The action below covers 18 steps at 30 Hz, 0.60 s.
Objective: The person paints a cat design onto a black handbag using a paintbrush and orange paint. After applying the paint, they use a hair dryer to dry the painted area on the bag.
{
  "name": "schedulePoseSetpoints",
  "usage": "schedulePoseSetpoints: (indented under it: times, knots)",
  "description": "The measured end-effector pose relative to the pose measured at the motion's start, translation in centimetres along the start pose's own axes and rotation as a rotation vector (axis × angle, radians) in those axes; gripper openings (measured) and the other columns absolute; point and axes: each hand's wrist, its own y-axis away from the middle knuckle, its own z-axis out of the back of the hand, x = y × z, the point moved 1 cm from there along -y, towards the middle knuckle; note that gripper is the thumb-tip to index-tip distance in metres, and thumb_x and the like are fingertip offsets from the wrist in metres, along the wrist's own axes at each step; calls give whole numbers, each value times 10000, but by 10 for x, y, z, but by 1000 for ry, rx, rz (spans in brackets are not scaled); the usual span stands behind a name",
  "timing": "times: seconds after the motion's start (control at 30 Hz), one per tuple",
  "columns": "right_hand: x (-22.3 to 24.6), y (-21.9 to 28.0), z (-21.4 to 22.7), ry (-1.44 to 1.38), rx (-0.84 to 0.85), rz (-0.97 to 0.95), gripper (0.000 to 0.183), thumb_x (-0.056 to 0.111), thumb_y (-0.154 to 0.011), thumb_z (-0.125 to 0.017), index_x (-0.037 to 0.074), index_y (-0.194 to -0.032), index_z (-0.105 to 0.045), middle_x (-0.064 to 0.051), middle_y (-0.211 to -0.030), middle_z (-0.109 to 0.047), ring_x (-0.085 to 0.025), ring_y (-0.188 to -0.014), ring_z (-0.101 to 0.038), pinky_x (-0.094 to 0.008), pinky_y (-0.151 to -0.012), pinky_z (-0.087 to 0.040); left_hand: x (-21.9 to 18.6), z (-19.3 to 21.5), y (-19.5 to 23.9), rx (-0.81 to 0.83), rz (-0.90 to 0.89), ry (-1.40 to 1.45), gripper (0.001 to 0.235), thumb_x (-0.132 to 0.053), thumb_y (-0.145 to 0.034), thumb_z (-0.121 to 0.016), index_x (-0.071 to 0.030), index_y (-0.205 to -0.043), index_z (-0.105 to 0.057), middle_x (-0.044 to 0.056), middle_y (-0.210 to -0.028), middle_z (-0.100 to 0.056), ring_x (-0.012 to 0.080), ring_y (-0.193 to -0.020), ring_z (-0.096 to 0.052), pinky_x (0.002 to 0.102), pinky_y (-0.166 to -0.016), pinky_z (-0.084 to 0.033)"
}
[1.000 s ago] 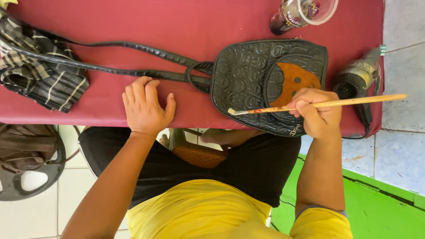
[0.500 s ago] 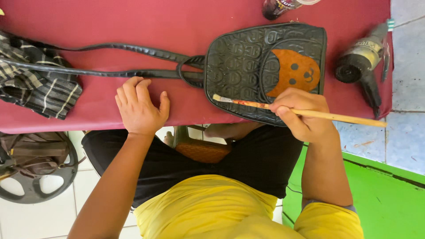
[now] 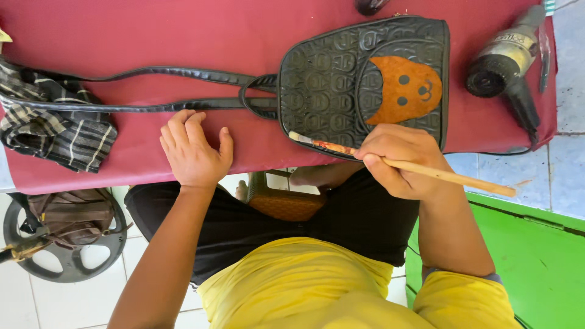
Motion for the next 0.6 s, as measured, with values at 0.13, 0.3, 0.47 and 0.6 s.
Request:
schedulePoseSetpoints:
  times: [0.13,0.3,0.47,0.6]
  knots:
    - [2,5,7,49,39,6,237,50,-985,-569,37,-770,-670,-114,-667,-583,-285,-503,-502,-350,-476,-466,-2,1,-1,5,9,1,348,-383,-926,-661,-87,-1108,-635,95,-1155,-572,334,-971,-581,467,-925,-454]
    - [9,6,14,103,83,4,267,60,-1002,-537,53,-749,-621,-97,-646,-543,-281,-499,-465,-359,-466,-446,-1,1,-2,24,-1,-10,349,-394,-927,-654,-99,-1111,-623,83,-1157,-562,318,-963,-565,459,-932,-450]
    - [11,14,23,94,67,-40,270,56,-980,-554,67,-721,-632,-86,-631,-544,-265,-487,-464,-345,-460,-445,-3,3,-2,8,5,6,347,-376,-919,-670,-87,-1108,-633,93,-1154,-572,330,-954,-570,462,-909,-452]
    - [-3,34,28,46,-39,-94,229,101,-949,-591,38,-762,-707,-87,-650,-591,-218,-476,-474,-306,-464,-451,-2,2,-3,6,-1,4,348,-390,-929,-663,-89,-1103,-635,92,-1152,-572,327,-942,-564,456,-901,-455]
